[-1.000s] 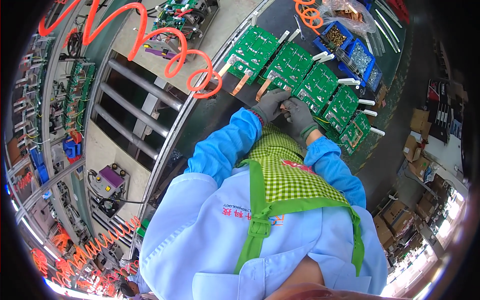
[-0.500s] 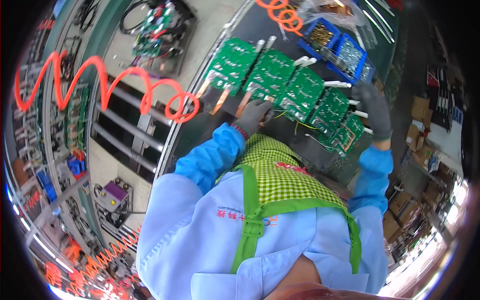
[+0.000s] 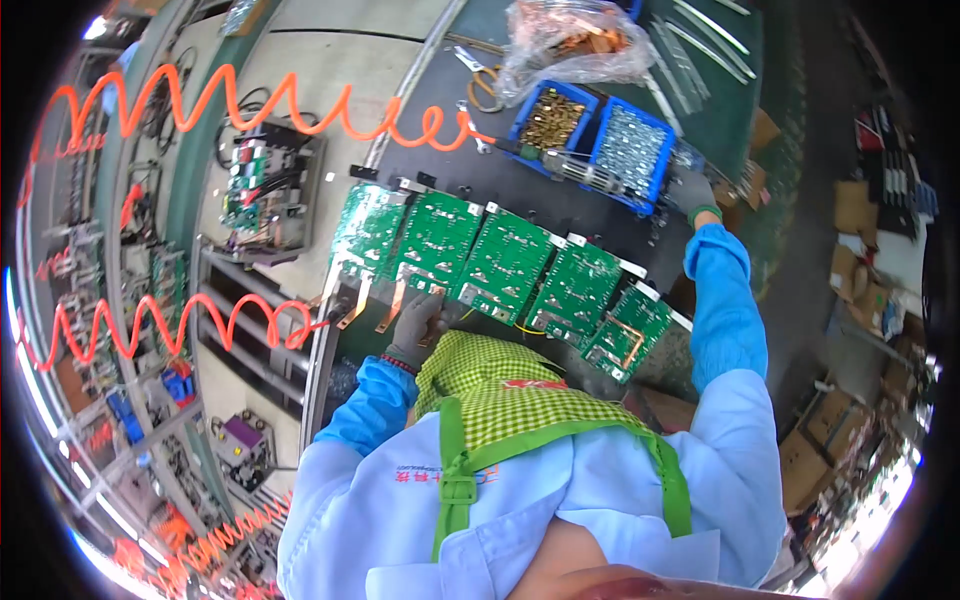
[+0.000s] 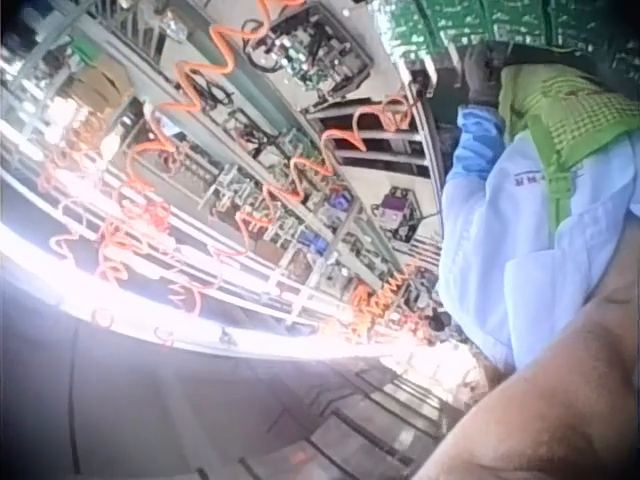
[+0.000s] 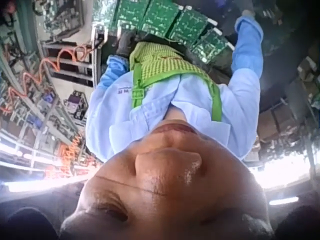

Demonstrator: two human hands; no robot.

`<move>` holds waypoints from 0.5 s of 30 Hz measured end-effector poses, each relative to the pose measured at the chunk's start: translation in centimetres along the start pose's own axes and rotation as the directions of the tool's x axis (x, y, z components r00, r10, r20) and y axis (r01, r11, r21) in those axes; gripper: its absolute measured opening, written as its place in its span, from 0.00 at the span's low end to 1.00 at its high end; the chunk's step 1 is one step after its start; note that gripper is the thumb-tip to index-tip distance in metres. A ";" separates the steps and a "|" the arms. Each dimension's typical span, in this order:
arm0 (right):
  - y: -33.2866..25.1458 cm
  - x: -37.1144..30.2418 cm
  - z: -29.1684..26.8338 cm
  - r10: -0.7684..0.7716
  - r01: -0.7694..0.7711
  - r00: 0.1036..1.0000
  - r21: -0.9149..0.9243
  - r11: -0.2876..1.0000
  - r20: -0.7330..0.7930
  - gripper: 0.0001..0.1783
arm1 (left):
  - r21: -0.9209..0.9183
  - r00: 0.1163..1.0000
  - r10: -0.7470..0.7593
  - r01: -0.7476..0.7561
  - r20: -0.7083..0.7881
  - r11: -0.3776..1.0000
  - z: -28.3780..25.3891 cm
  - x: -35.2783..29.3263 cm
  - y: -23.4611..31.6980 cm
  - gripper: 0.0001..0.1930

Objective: The worker is assembling electronic components and copper plates onto green circuit boards at a factory workstation.

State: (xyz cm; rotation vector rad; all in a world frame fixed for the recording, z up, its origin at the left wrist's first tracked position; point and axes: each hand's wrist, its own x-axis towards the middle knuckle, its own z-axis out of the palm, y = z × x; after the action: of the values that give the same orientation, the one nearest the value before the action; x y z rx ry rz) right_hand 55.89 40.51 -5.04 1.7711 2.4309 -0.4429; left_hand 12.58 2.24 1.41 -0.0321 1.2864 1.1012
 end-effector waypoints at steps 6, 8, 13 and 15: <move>-2.3 0.5 -1.1 0.112 -0.112 0.994 -0.021 0.994 0.012 0.17 | -0.073 0.988 -0.052 0.042 -0.143 0.996 1.4 0.4 -0.6 0.06; -1.3 0.3 -0.8 -0.006 0.008 1.000 0.088 0.996 -0.026 0.14 | -0.061 0.991 -0.043 0.036 -0.129 0.997 -1.0 1.3 -1.6 0.06; 0.7 1.9 1.5 -0.063 0.070 0.988 0.046 0.996 -0.139 0.09 | -0.141 0.989 -0.048 0.029 -0.137 0.990 3.4 -0.9 0.7 0.06; -0.9 1.6 -1.2 -0.082 0.109 0.982 0.153 0.982 -0.169 0.09 | -0.141 0.992 -0.056 0.041 -0.111 0.989 2.8 -0.9 0.8 0.06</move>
State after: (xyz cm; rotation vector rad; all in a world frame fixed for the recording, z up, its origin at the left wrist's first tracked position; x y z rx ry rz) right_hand 54.65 42.08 -4.16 1.8234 2.6712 -0.5396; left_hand 14.20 3.73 3.52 -0.2329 1.3025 1.1588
